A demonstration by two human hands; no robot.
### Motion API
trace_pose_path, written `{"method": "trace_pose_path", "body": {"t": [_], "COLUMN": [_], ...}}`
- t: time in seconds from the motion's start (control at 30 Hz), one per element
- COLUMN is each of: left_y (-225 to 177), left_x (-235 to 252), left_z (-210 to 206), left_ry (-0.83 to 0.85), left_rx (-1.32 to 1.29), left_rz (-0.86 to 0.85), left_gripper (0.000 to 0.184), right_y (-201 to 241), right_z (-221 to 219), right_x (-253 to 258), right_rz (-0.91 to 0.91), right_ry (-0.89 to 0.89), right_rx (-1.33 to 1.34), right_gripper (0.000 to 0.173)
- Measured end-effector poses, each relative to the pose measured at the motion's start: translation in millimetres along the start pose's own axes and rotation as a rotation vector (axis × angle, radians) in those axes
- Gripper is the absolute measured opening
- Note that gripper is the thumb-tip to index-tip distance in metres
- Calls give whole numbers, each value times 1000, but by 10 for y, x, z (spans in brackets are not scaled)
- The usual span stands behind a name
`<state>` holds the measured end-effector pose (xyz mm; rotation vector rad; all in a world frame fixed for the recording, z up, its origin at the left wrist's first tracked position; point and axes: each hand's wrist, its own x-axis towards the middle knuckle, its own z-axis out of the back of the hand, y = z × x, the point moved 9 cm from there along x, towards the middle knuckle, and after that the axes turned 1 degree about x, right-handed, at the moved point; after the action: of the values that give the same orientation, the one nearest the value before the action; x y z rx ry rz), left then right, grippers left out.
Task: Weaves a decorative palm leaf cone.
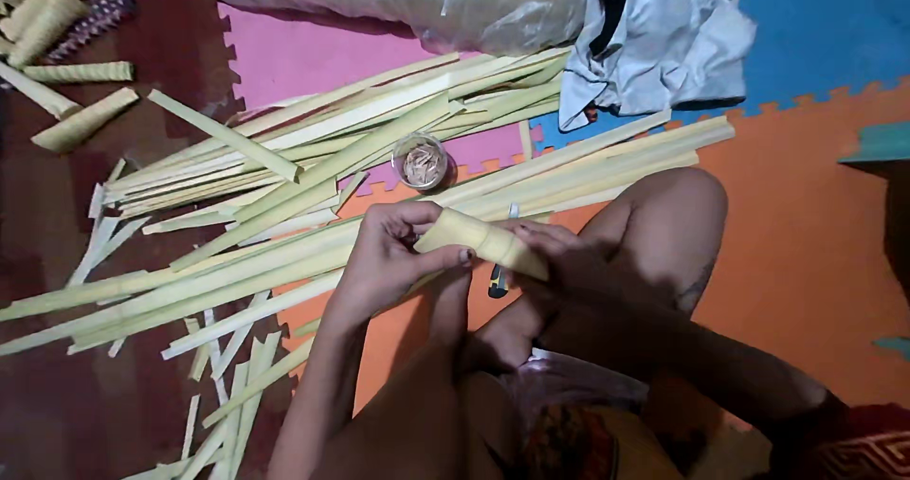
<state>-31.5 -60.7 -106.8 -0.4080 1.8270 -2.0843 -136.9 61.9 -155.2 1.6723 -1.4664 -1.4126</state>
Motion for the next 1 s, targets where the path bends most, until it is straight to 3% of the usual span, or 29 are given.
{"method": "trace_pose_path", "body": {"t": [0.07, 0.1, 0.13, 0.17, 0.23, 0.27, 0.37, 0.4, 0.43, 0.5, 0.53, 0.57, 0.63, 0.67, 0.7, 0.77, 0.8, 0.83, 0.93, 0.97, 1.0], "left_y": [-12, -14, -15, -17, -16, -17, -12, -8, -6, -8, -11, -14, -6, 1, 8, 21, 25, 28, 47, 58, 72], "left_x": [-9, -25, -34, -35, -50, -52, -59, -68, -67, -70, -71, -66, -76, -85, -89, -95, -100, -97, -107, -102, -85], "left_z": [45, 53, 51, 49, 47, 50, 92, 95, 98, 100, 98, 104, 128, 134, 136, 135, 131, 133, 158, 159, 160], "left_ry": [-28, -26, -18, -8, 3, -3, -29, -29, -27, -22, -22, -25, -38, -41, -42, -34, -31, -29, -31, -33, -37], "left_rx": [10, -2, -21, -38, -53, -45, -37, -32, -32, -32, -33, -34, -30, -28, -31, -41, -39, -35, -27, -31, -44], "left_rz": [0, 12, 25, 35, 49, 49, 39, 41, 41, 35, 32, 28, 33, 40, 46, 53, 55, 56, 78, 87, 94], "left_gripper": [13, 15, 18, 22, 27, 26, 25, 25, 24, 23, 22, 22, 21, 21, 21, 20, 20, 21, 23, 23, 23], "right_y": [300, 361, 351, 274, 28, 33, 353, 362, 292, 49, 12, 84, 303, 325, 278, 34, -69, -51, 218, 205, 126], "right_z": [-21, -56, -31, 18, 13, 13, -10, -18, 29, 56, 58, 82, 49, 18, 44, 96, 102, 125, 90, 109, 164], "right_x": [-88, -134, -127, -65, 8, 5, -141, -162, -120, -37, -40, -61, -196, -231, -208, -100, -81, -82, -230, -227, -178], "right_rz": [475, 616, 589, 409, -27, -14, 552, 599, 488, 57, 3, 116, 516, 598, 518, 96, -8, 57, 524, 490, 331], "right_ry": [-44, -45, -47, -39, 38, 46, -21, -24, -18, 42, 44, 10, -74, -67, -59, 9, 31, 19, -42, -49, -44], "right_rx": [-523, -628, -558, -362, -12, -11, -546, -565, -423, -42, -27, -164, -577, -634, -538, -148, -53, -104, -617, -590, -443], "right_gripper": [40, 42, 37, 32, 41, 40, 40, 41, 36, 39, 41, 38, 39, 38, 36, 37, 39, 38, 41, 39, 36]}}
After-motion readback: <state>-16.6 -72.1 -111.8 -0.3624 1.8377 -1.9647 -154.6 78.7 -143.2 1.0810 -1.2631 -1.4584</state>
